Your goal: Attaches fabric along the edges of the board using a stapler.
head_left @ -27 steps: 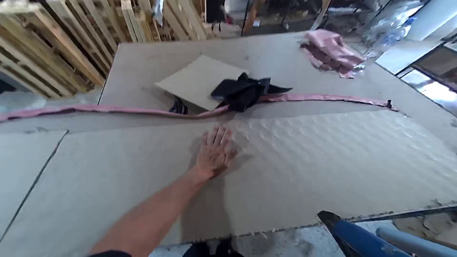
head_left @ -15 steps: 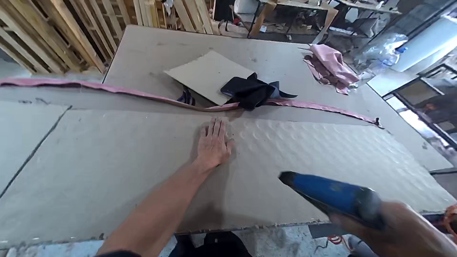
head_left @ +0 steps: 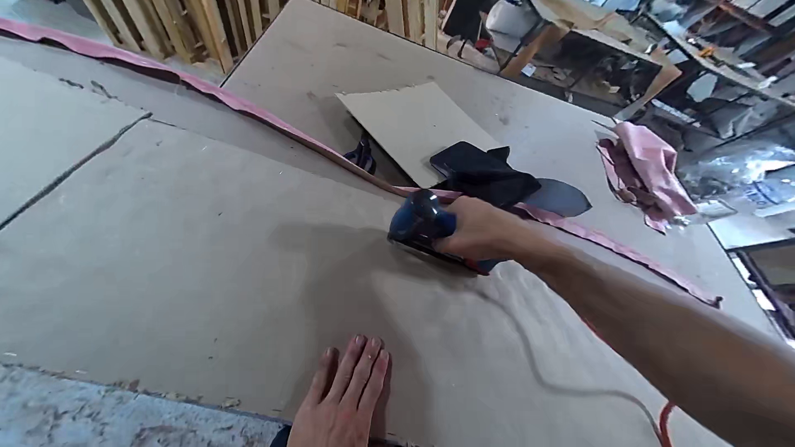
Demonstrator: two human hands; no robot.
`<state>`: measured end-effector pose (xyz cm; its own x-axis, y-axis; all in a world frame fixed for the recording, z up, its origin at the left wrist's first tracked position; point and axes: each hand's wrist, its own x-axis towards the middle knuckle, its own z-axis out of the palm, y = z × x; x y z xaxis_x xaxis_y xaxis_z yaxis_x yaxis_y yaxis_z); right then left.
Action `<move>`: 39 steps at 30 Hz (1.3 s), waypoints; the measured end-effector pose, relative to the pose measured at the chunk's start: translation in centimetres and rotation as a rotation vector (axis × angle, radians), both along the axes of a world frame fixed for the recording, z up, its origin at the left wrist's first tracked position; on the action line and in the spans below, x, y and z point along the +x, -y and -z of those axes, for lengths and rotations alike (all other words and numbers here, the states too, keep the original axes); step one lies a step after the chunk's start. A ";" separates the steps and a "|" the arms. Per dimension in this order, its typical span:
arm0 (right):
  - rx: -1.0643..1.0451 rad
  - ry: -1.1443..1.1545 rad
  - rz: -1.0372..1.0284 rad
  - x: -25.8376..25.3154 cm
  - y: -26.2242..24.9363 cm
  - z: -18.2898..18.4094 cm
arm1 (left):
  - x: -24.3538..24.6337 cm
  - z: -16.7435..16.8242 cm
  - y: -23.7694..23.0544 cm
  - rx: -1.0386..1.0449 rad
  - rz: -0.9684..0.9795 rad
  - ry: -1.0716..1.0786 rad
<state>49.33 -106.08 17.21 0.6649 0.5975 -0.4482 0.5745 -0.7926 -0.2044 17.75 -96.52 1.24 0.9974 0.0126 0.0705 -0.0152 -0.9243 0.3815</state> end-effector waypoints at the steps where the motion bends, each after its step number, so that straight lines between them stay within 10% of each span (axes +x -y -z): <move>1: -0.043 -0.017 -0.002 0.0 0.1 0.8 | 0.2 0.0 -0.1 0.009 0.005 0.011; 15: -0.034 -0.006 -0.059 -0.6 0.2 0.7 | 0.5 3.0 0.1 -0.013 -0.005 0.105; 28: -0.120 -0.202 -0.072 -15.2 3.9 -0.4 | -4.6 6.2 0.4 -0.193 -0.211 0.514; 39: -0.101 -0.196 0.038 -21.3 7.0 1.6 | -10.8 0.7 -4.0 -0.130 -0.506 0.644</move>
